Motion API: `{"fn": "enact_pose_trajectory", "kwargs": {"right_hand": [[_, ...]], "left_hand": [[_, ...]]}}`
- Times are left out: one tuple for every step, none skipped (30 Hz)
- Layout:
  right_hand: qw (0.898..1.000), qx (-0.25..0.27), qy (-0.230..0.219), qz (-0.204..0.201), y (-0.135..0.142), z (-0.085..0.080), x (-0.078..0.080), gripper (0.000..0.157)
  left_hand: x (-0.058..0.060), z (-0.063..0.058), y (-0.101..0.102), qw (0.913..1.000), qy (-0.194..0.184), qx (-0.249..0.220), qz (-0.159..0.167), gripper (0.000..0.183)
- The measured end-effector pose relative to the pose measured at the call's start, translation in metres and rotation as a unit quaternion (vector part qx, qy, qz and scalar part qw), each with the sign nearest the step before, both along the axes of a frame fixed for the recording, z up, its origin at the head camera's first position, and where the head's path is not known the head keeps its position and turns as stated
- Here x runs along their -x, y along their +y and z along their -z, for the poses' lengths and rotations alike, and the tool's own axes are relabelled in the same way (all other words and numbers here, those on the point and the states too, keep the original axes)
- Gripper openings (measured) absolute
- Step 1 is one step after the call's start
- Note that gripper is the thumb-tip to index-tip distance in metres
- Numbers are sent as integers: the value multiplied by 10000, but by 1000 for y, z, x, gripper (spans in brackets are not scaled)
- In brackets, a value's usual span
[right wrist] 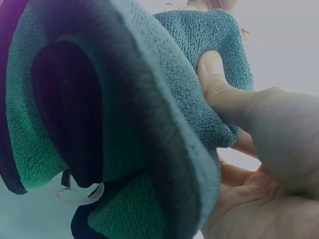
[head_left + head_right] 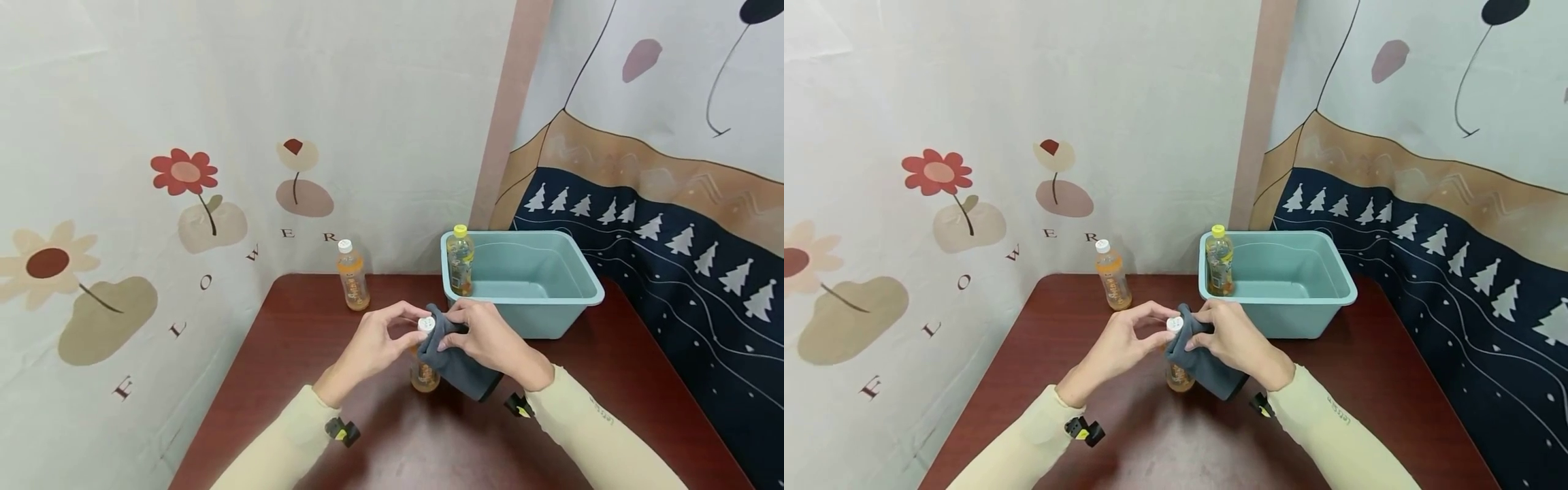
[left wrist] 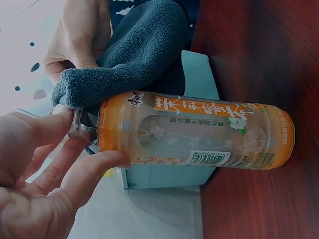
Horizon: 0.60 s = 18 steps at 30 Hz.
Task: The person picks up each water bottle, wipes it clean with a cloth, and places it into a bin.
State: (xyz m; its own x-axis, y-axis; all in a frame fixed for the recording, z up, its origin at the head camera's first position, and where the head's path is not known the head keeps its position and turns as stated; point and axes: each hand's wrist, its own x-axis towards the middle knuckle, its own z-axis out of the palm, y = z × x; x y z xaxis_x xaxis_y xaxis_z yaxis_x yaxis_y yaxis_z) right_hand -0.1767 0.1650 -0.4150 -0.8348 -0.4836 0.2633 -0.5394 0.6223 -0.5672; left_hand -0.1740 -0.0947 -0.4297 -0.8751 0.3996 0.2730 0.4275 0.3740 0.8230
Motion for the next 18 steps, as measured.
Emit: {"fn": "enact_pose_trajectory", "kwargs": {"right_hand": [[10000, 1, 8, -2, 0, 0, 0, 28], [10000, -2, 13, -1, 1, 0, 0, 28], [10000, -10, 25, 6, 1, 0, 0, 28], [10000, -20, 31, 8, 1, 0, 0, 28], [10000, -34, 28, 8, 1, 0, 0, 28], [10000, -48, 21, 6, 0, 0, 0, 28], [10000, -60, -3, 6, 0, -1, 0, 28], [10000, -89, -27, 14, 0, -1, 0, 28], [9999, -123, -54, 16, 0, -1, 0, 28], [9998, -163, -91, 22, 0, -2, 0, 28], [9997, -206, -135, 32, 0, -1, 0, 28], [9995, -258, -173, 47, 0, -1, 0, 27], [9993, -311, -221, 58, 0, 0, 0, 26], [9990, -361, -270, 69, 0, 0, 0, 24], [9987, -397, -316, 69, 0, 2, 1, 23], [9984, -431, -364, 78, 1, 4, 1, 21], [9981, -455, -411, 82, 1, 6, 1, 20], [9978, -470, -459, 78, 2, 8, 1, 18]], "left_hand": [[0, 0, 0, 10000, -7, 6, -17, 32], [1, -1, 1, 10000, -10, 13, -32, 32], [1, -1, 1, 10000, -12, 15, -43, 32], [1, -1, 1, 10000, -9, 11, -57, 32], [1, -1, 1, 10000, -2, 7, -71, 32], [0, -1, 1, 10000, -2, 0, -75, 32], [0, -1, 1, 10000, 2, -2, -75, 32], [0, -1, 1, 10000, 4, -2, -73, 32], [0, -1, 1, 10000, 2, -3, -76, 32], [-1, -2, 0, 10000, 9, 0, -77, 32], [-1, -2, 0, 10000, 8, -1, -74, 32], [-1, -2, 0, 10000, 12, -6, -64, 31], [-1, -2, 0, 10000, 21, -5, -61, 31], [-1, -2, 1, 10000, 28, -9, -60, 31], [-1, -2, 0, 10000, 30, -16, -60, 31], [-1, -2, 0, 10000, 35, -14, -59, 31], [-1, -2, 0, 10000, 32, -15, -60, 31], [-2, -2, 0, 10000, 31, -22, -61, 32]]}}
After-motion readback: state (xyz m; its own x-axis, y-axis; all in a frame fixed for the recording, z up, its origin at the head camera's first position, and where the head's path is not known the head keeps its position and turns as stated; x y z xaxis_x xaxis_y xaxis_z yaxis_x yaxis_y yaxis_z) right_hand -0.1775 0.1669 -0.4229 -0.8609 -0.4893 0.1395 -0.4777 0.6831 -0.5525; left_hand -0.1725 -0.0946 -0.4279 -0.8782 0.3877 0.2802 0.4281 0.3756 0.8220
